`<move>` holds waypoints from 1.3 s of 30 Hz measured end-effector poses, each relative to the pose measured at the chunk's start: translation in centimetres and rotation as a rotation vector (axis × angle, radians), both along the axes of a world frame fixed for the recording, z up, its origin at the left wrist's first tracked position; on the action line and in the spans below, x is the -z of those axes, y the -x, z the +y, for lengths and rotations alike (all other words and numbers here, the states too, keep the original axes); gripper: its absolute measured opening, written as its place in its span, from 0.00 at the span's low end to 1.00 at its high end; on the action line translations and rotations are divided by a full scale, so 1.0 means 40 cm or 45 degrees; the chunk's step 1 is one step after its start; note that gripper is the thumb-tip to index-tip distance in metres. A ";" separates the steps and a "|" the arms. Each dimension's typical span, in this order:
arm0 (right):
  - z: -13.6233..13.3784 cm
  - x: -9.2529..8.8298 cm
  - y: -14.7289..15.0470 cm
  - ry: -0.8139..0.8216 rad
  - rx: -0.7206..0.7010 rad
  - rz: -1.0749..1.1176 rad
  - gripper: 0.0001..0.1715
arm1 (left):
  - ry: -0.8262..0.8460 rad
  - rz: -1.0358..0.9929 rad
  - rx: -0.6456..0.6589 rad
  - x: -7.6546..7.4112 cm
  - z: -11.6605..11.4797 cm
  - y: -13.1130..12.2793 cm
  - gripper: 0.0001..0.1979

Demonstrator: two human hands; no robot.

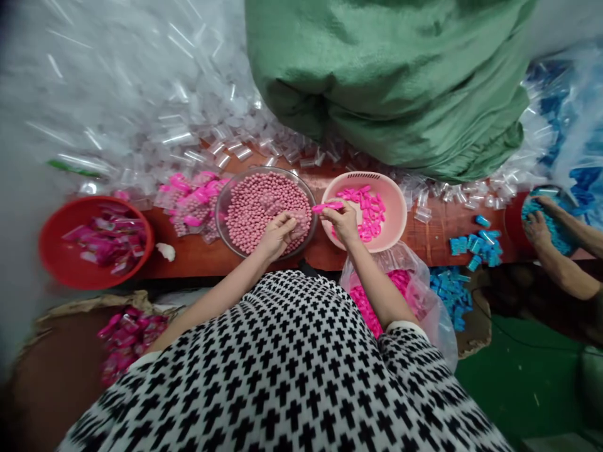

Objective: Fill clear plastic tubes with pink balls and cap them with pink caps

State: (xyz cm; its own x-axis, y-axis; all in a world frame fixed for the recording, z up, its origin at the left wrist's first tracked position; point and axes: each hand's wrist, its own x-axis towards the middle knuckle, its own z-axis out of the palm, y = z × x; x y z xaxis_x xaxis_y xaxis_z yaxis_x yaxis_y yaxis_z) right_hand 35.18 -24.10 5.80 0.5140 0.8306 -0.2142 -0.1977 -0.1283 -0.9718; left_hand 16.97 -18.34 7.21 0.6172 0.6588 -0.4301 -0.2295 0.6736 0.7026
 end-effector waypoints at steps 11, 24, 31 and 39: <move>0.034 -0.100 0.070 -0.059 -0.552 -0.697 0.20 | -0.215 0.000 -0.178 -0.027 0.017 0.037 0.22; 0.092 -0.178 0.067 -0.199 -0.766 -0.941 0.20 | -0.660 0.272 -0.144 -0.024 0.045 0.100 0.18; 0.114 -0.160 0.107 -0.337 -1.025 -1.192 0.19 | -0.861 0.436 -0.157 -0.004 0.054 0.126 0.15; 0.106 -0.147 0.140 -0.340 -1.103 -1.237 0.17 | -0.836 0.438 -0.119 -0.037 0.063 0.159 0.08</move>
